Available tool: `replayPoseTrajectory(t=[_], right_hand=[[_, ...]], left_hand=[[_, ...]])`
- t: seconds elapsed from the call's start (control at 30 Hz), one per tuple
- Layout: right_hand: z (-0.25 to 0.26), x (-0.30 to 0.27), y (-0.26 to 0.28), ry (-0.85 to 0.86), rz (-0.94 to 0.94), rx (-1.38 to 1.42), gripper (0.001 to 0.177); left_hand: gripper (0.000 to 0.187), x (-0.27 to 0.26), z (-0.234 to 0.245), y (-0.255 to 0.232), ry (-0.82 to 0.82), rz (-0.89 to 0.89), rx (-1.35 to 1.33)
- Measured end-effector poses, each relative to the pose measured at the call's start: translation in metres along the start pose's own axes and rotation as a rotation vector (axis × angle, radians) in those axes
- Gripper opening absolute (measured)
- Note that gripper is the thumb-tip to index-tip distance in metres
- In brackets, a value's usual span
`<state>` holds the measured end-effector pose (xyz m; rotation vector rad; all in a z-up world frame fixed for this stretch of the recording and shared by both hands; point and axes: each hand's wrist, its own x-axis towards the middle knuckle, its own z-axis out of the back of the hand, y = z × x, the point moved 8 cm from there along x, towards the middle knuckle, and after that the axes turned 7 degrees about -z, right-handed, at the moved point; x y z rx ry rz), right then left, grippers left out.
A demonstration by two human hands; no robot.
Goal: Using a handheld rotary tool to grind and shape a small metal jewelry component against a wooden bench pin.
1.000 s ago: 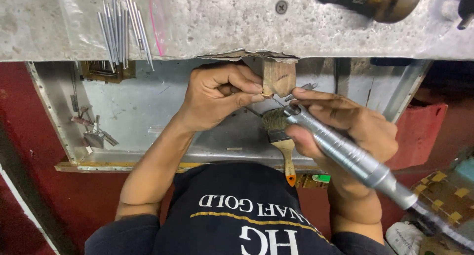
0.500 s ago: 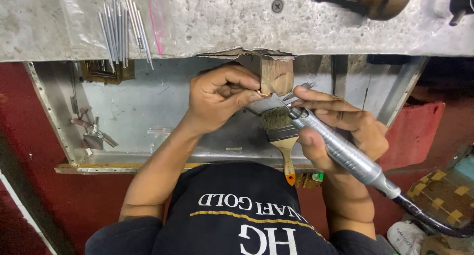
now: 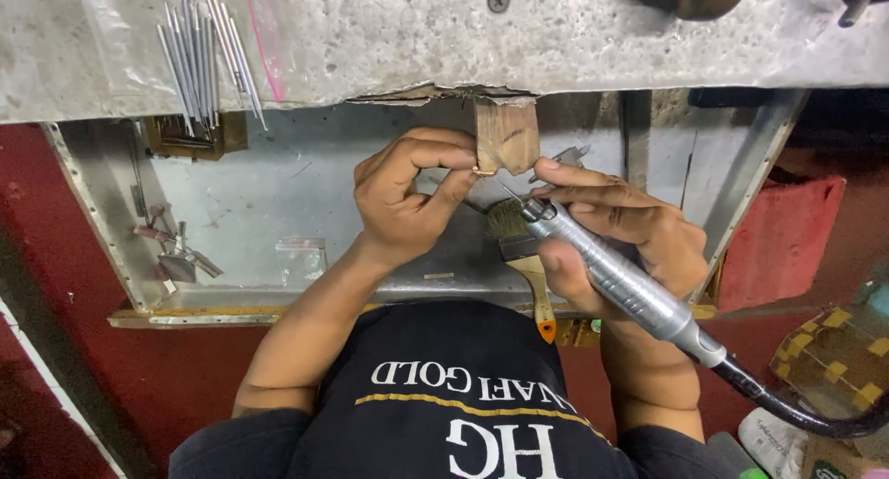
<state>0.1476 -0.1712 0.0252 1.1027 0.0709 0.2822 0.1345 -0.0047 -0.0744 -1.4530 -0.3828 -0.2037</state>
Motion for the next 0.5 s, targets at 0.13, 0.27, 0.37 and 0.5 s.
replayPoseTrajectory(t=[0.13, 0.27, 0.37, 0.5], right_hand=[[-0.0011, 0.0003, -0.0025, -0.017, 0.042, 0.039, 0.035], [-0.0024, 0.0011, -0.0022, -0.045, 0.098, -0.008, 0.038], [-0.0016, 0.0025, -0.0003, -0.056, 0.093, -0.018, 0.039], [-0.0018, -0.0001, -0.0036, -0.081, 0.081, -0.053, 0.042]], left_hand=[[0.012, 0.0001, -0.0006, 0.0007, -0.003, -0.013, -0.010], [0.011, -0.0020, -0.0005, 0.0031, -0.004, -0.017, -0.012], [0.013, -0.0025, -0.0002, 0.0049, -0.001, -0.020, -0.013], [0.013, -0.0012, 0.0003, 0.0036, 0.006, -0.031, -0.016]])
